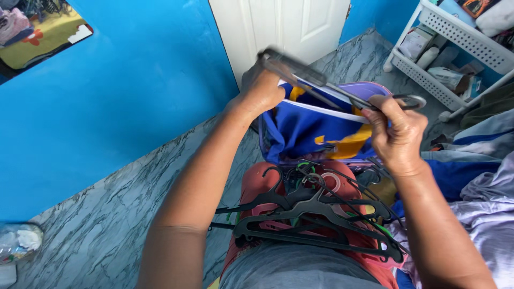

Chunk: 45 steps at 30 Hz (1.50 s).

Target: The person sits on the floor and repeatedly picks up clothes from a purple laundry basket, places them on hangers, and sets the hangers on a nearby bed. They handle t-shirts, shorts, and a jersey, using both black and green hangers.

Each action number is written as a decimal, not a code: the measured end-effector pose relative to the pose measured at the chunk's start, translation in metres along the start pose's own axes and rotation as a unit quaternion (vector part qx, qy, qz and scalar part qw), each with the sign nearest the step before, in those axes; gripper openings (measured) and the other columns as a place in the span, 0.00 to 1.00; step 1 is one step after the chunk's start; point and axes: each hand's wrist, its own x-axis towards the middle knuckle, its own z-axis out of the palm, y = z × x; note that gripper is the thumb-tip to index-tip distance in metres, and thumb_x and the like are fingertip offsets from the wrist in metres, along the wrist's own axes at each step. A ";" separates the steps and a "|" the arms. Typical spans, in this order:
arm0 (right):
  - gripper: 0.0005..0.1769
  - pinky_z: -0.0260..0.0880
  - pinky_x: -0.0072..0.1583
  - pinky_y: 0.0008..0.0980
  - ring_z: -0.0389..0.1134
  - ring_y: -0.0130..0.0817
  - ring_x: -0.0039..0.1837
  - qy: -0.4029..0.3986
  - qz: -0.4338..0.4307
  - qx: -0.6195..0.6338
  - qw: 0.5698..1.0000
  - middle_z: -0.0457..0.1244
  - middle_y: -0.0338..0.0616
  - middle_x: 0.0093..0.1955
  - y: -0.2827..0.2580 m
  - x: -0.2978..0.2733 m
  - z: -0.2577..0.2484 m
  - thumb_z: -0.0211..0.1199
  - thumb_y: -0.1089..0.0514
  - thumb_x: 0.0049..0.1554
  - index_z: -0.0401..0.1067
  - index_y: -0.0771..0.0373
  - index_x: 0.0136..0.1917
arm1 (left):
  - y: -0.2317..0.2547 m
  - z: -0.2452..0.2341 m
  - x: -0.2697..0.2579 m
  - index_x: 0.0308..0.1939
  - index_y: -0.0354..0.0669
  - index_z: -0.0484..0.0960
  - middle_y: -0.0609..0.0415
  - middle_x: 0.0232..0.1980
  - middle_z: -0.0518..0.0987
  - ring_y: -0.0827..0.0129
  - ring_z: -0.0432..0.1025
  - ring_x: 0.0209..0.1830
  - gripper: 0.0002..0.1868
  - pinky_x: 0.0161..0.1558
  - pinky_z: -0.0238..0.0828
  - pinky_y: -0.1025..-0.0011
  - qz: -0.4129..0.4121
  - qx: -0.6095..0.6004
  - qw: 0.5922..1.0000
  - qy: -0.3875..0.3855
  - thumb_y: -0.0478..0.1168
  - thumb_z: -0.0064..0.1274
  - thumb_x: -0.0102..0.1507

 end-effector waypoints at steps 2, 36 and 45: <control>0.09 0.67 0.45 0.33 0.71 0.40 0.41 -0.031 -0.026 -0.081 0.996 0.67 0.49 0.43 -0.001 0.008 -0.015 0.71 0.68 0.63 0.76 0.62 0.55 | -0.015 0.010 0.001 0.40 0.44 0.89 0.49 0.40 0.86 0.53 0.81 0.42 0.14 0.42 0.76 0.62 -0.064 -0.143 0.987 -0.045 0.30 0.58 0.52; 0.09 0.68 0.48 0.35 0.72 0.37 0.44 0.018 -0.133 -0.133 0.982 0.67 0.47 0.38 -0.078 0.109 -0.088 0.68 0.75 0.58 0.73 0.69 0.52 | 0.112 -0.021 -0.021 0.77 0.42 0.52 0.42 0.76 0.60 0.51 0.55 0.78 0.61 0.80 0.49 0.56 -0.050 -0.181 0.921 0.340 0.55 0.79 0.54; 0.06 0.67 0.47 0.24 0.71 0.29 0.44 0.066 -0.076 -0.101 0.990 0.66 0.45 0.42 -0.049 0.099 -0.148 0.59 0.78 0.66 0.70 0.72 0.53 | 0.036 0.181 -0.075 0.58 0.35 0.78 0.43 0.54 0.84 0.55 0.78 0.55 0.36 0.61 0.72 0.63 -0.131 -0.400 0.895 -0.147 0.39 0.75 0.48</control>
